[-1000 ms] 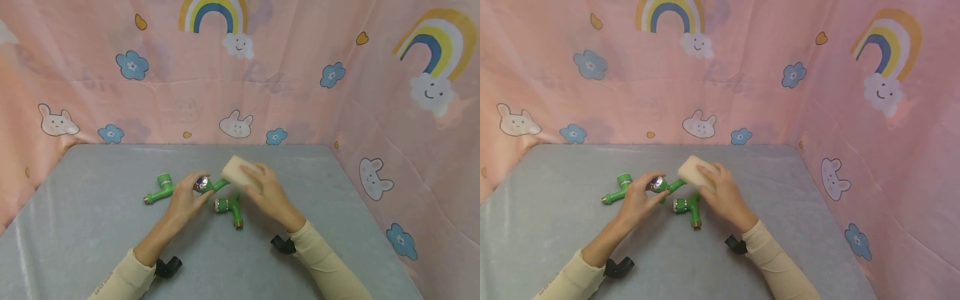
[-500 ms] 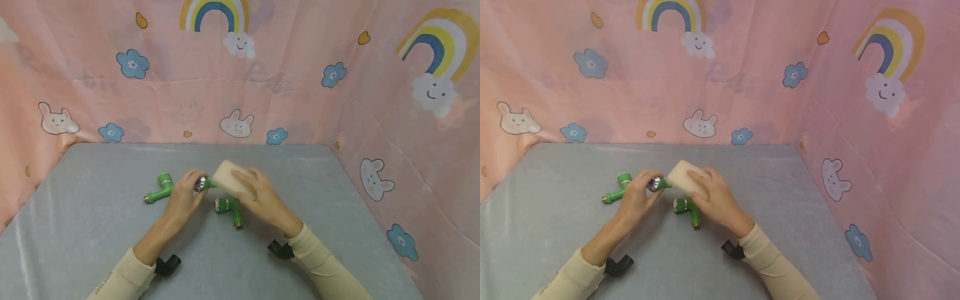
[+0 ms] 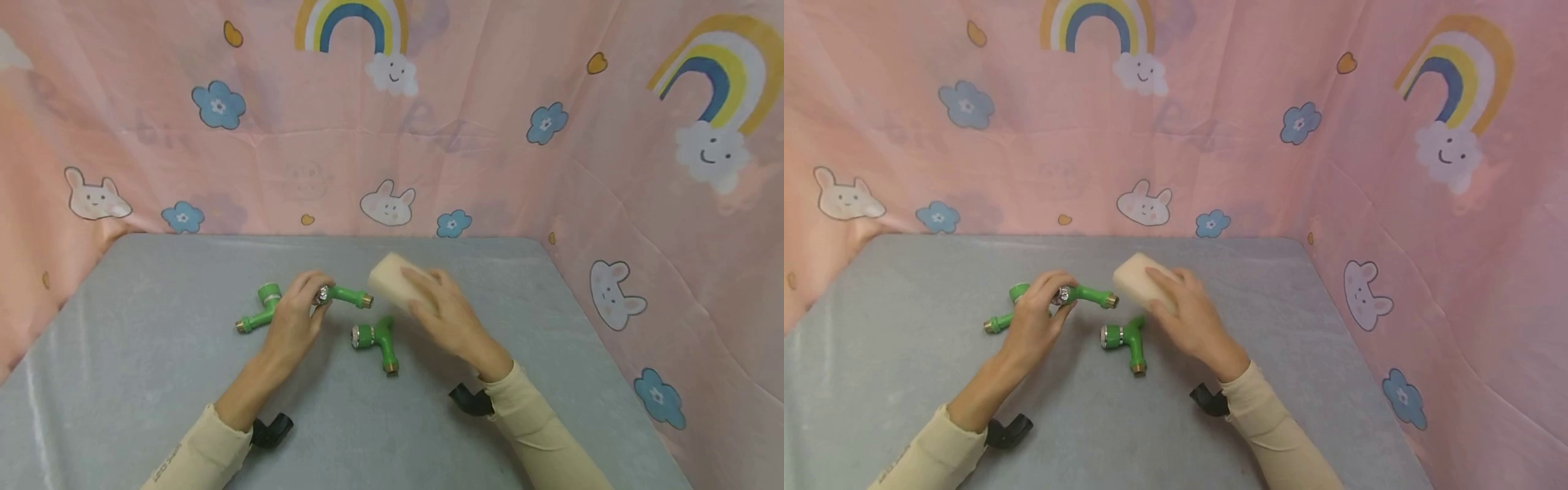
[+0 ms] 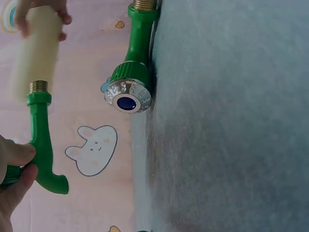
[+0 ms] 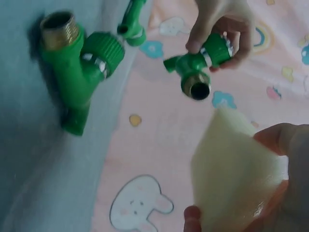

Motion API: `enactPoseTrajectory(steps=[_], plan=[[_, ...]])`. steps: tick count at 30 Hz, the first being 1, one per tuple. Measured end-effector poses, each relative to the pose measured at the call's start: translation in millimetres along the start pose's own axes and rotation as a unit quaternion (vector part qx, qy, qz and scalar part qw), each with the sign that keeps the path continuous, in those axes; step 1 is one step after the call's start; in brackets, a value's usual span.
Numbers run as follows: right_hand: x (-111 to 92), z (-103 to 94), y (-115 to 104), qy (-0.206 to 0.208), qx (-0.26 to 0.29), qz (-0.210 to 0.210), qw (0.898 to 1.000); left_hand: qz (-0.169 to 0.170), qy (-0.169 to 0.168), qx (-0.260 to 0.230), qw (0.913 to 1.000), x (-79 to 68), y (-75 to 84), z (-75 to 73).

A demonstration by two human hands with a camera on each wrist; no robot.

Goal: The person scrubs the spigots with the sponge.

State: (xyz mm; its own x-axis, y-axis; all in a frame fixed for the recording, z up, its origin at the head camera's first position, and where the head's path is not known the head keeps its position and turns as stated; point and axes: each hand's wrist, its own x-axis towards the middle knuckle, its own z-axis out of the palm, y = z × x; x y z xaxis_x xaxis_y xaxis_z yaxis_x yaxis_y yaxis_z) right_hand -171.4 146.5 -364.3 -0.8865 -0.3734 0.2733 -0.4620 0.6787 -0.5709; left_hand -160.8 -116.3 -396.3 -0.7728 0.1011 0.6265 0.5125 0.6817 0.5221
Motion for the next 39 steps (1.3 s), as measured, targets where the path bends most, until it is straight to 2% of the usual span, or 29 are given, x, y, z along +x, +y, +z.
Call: enactPoseTrajectory(steps=[5,8,10,12,15,18,21,23,24,27,29,31,39], plan=[[-1,6.6,-8,-0.017,0.033,-0.038,0.999,0.077,0.028,0.021,0.9964,-0.5,1.3,2.5],[-2,8.4,-10,-0.032,0.04,-0.023,0.998,0.114,0.049,0.028,0.9918,-0.6,0.9,2.7],[-3,7.1,-9,-0.037,0.046,-0.004,0.998,0.114,0.062,0.022,0.9913,0.5,0.2,1.5],[-3,4.3,-8,-0.04,0.052,0.01,0.998,0.094,0.068,0.011,0.9932,1.5,-0.3,-0.5],[-1,-0.8,-5,-0.035,0.049,0.019,0.998,0.038,0.057,-0.011,0.9976,3.6,-1.3,-3.9],[1,-4.6,-4,-0.011,0.052,0.017,0.998,-0.029,0.019,-0.04,0.9986,5.0,-2.4,-6.6],[1,-3.7,-5,0.02,0.053,-0.015,0.998,-0.105,-0.032,-0.091,0.9898,5.6,-3.7,-9.2],[1,-0.5,-7,0.021,0.051,-0.053,0.997,-0.146,-0.07,-0.142,0.9766,6.4,-4.8,-11.5],[0,1.4,-8,0.02,0.047,-0.072,0.996,-0.165,-0.09,-0.172,0.967,7.1,-5.6,-12.6],[1,6.6,-10,0.012,0.046,-0.109,0.993,-0.213,-0.148,-0.254,0.9316,11.1,-8.6,-17.4],[2,7.7,-11,0.018,0.049,-0.104,0.993,-0.24,-0.178,-0.298,0.9064,14.3,-10.2,-21.3],[3,6.4,-9,0.029,0.052,-0.095,0.994,-0.266,-0.194,-0.327,0.8859,16.8,-11.0,-25.4],[5,0.3,1,0.044,0.056,-0.053,0.996,-0.33,-0.227,-0.398,0.825,16.0,-18.1,-27.4]])
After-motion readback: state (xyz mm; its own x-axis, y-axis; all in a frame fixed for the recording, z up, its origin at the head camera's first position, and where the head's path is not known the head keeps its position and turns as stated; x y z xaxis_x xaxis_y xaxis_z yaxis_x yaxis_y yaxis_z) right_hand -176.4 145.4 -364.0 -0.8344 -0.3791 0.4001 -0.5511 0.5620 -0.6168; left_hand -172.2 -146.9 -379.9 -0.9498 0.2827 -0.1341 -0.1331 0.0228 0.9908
